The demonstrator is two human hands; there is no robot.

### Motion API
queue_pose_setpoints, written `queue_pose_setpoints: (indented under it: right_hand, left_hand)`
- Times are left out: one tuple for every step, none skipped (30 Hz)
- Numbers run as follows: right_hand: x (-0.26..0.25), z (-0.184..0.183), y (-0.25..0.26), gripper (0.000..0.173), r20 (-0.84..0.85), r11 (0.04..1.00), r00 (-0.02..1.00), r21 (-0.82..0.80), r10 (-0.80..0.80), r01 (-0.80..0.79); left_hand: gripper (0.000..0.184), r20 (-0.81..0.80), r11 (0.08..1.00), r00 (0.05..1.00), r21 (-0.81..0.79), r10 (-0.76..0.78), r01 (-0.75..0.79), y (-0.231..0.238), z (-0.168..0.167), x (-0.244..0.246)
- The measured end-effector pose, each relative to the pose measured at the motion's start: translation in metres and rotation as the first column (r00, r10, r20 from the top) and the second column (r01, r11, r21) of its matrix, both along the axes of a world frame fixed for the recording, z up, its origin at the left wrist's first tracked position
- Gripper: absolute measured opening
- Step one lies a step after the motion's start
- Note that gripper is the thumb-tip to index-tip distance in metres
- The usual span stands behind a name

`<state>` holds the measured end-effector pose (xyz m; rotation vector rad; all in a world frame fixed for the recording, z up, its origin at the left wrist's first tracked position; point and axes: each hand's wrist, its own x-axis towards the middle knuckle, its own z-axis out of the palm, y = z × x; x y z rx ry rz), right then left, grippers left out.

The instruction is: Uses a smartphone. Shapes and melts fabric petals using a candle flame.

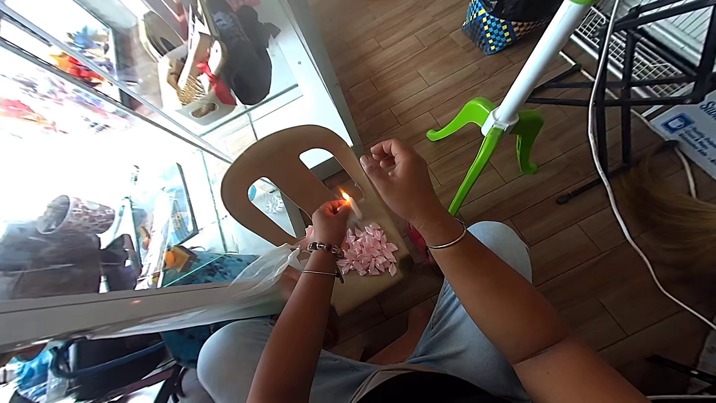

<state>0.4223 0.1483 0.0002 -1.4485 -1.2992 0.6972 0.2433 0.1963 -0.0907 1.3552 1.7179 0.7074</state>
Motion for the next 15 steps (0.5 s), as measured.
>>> queue_pose_setpoints:
  right_hand:
    - [0.000, 0.000, 0.000, 0.029, 0.000, 1.000, 1.000, 0.000, 0.000, 0.000]
    - [-0.001, 0.000, 0.000, 0.029, -0.003, 1.000, 1.000, 0.002, -0.001, 0.001]
    - [-0.001, 0.000, -0.001, 0.029, -0.003, 1.000, 1.000, 0.006, -0.003, 0.003]
    - [-0.001, -0.001, -0.001, 0.029, 0.000, 1.000, 1.000, 0.007, -0.003, 0.003]
    - [-0.001, 0.000, -0.001, 0.029, 0.001, 1.000, 1.000, 0.004, -0.001, 0.001]
    - [-0.001, 0.000, 0.000, 0.029, 0.001, 1.000, 1.000, -0.002, 0.003, -0.003]
    - [-0.002, 0.000, 0.002, 0.029, -0.001, 1.000, 1.000, -0.008, 0.007, -0.007]
    - [-0.003, 0.000, 0.006, 0.029, -0.005, 1.000, 1.000, -0.016, 0.012, -0.012]
    - [-0.003, -0.002, 0.013, 0.029, -0.013, 1.000, 1.000, -0.025, 0.014, -0.015]
    - [-0.004, -0.003, 0.018, 0.029, -0.015, 0.999, 1.000, -0.032, 0.019, -0.020]
    - [-0.006, -0.004, 0.020, 0.029, -0.009, 0.999, 1.000, -0.031, 0.025, -0.025]
    - [-0.007, -0.004, 0.019, 0.029, 0.005, 0.999, 1.000, -0.020, 0.030, -0.030]
    - [-0.009, -0.005, 0.015, 0.028, 0.023, 0.999, 0.999, 0.000, 0.036, -0.036]
    - [-0.011, -0.006, 0.007, 0.027, 0.038, 0.998, 0.998, 0.019, 0.053, -0.054]
    - [-0.014, -0.006, 0.002, 0.025, 0.041, 0.996, 0.996, 0.024, 0.080, -0.081]
  left_hand:
    - [0.014, 0.003, 1.000, 1.000, 0.002, 0.001, -0.001, 0.000, 0.000, -0.001]
    - [0.013, 0.005, 1.000, 1.000, 0.004, 0.008, -0.008, -0.001, 0.000, -0.001]
    - [0.013, 0.006, 1.000, 1.000, 0.004, 0.014, -0.014, -0.001, 0.001, -0.001]
    - [0.013, 0.002, 1.000, 1.000, 0.001, 0.019, -0.019, 0.000, 0.002, 0.000]
    - [0.013, -0.006, 1.000, 1.000, 0.000, 0.025, -0.025, 0.000, 0.004, 0.000]
    - [0.013, -0.015, 1.000, 0.999, 0.002, 0.031, -0.031, 0.001, 0.005, 0.000]
    - [0.013, -0.025, 0.999, 0.999, 0.006, 0.037, -0.037, 0.002, 0.005, -0.001]
    - [0.013, -0.031, 0.999, 0.999, 0.011, 0.042, -0.041, 0.003, 0.005, -0.002]
    - [0.014, -0.035, 0.999, 0.999, 0.014, 0.039, -0.038, 0.003, 0.005, -0.003]
    - [0.014, -0.036, 0.999, 0.999, 0.016, 0.034, -0.034, 0.003, 0.006, -0.004]
    - [0.015, -0.032, 1.000, 0.999, 0.013, 0.026, -0.026, 0.001, 0.009, -0.006]
    - [0.016, -0.024, 1.000, 1.000, 0.009, 0.012, -0.012, -0.002, 0.013, -0.009]
    - [0.017, -0.016, 1.000, 1.000, 0.007, -0.006, 0.006, -0.007, 0.020, -0.014]
    - [0.017, -0.003, 1.000, 1.000, 0.007, -0.024, 0.024, -0.015, 0.027, -0.020]
    - [0.016, 0.022, 1.000, 0.999, 0.008, -0.030, 0.030, -0.021, 0.035, -0.027]
